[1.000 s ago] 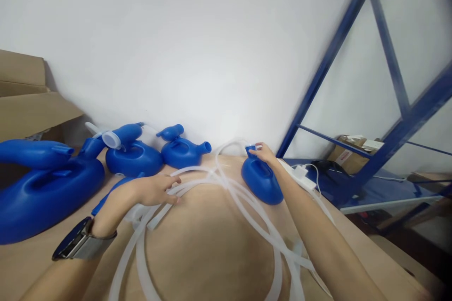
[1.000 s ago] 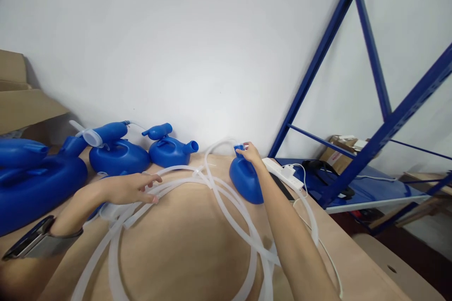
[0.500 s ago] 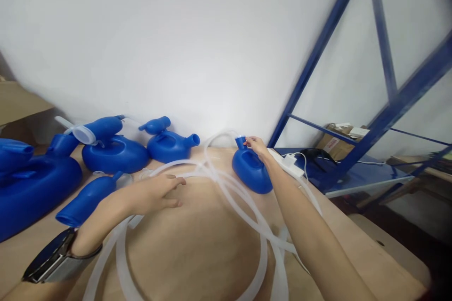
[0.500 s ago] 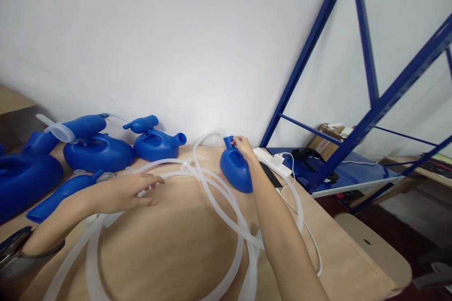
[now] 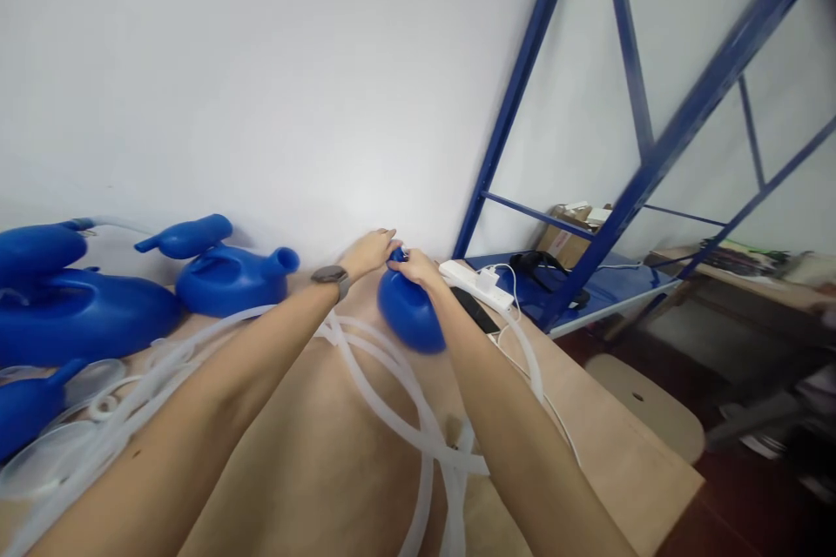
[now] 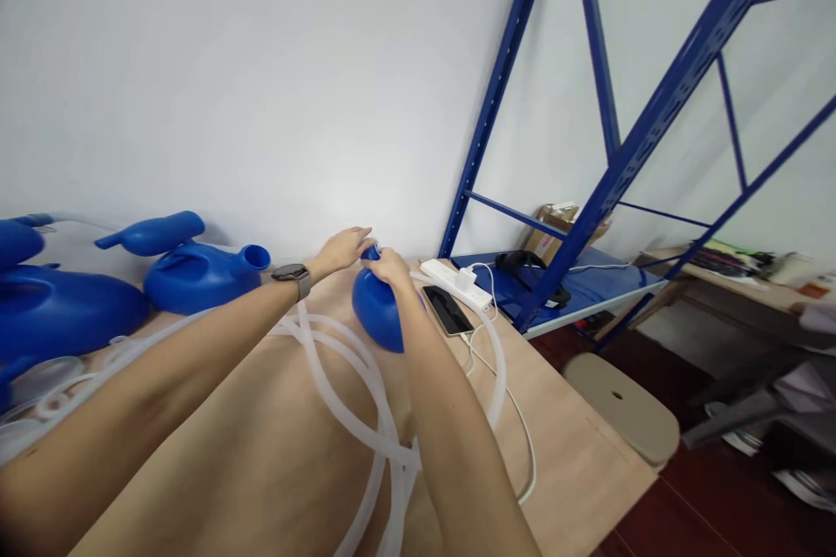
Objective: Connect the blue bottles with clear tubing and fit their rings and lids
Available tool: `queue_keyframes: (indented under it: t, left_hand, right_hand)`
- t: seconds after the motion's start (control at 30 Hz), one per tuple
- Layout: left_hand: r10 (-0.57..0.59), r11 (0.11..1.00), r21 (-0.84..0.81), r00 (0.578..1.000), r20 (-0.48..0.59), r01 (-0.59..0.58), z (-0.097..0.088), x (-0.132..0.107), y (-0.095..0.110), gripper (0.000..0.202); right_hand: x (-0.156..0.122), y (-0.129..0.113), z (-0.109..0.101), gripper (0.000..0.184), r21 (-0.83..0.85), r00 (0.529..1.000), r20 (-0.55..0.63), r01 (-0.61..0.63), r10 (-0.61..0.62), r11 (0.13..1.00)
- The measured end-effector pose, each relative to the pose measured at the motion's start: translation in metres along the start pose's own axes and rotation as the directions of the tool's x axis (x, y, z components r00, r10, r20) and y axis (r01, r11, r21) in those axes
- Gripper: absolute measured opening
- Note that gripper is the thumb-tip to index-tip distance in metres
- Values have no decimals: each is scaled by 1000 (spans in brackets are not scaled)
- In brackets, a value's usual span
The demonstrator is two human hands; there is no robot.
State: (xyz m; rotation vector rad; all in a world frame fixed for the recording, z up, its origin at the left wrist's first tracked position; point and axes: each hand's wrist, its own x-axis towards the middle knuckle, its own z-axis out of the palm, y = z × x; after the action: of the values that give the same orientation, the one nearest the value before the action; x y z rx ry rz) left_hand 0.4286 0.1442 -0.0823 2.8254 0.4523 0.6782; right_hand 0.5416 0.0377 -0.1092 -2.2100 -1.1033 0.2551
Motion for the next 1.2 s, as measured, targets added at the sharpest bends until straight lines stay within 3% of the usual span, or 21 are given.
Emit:
queue_keyframes:
  t: [0.2,0.33,0.43,0.57,0.7,0.83,0.97,1.1,1.2]
  left_hand:
    - [173,985,5,978,118,-175,10,16,-30,41]
    - [162,985,36,977,139,-169,13,17,-34,42]
    - [73,994,68,992,100,-80,21,18,-26,36]
    - [-133,988,83,991,0,132,32,25,-19,37]
    - [-332,942,38,941,-59,335,26,38,-36,36]
    - [-376,927,-18,925,-49,375,15,43,-57,39]
    - [-325,944,-65,946,-23,323,8,34,-59,40]
    - [-144,978,-139,985,92,156,-2,15,-54,34]
    - [-10,979,-198,986,164,43,-13,-2,-55,38]
  right_hand:
    - [3,2,0,39,-39,998,-14,-63,62,997]
    - [7,5,3,42,3,998,-26,-65,65,998]
    - [9,7,5,47,34,998,-20,-58,58,998]
    - [8,7,5,51,50,998,-16,-52,53,997]
    - [4,6,5,57,51,998,-7,-55,56,997]
    - [2,4,4,60,55,999,3,-46,46,997]
    - [1,3,5,58,87,999,32,-2,0,996]
    - [-4,1,3,53,159,992,86,80,-94,984]
    - [-12,-1,0,46,232,968,146,168,-204,958]
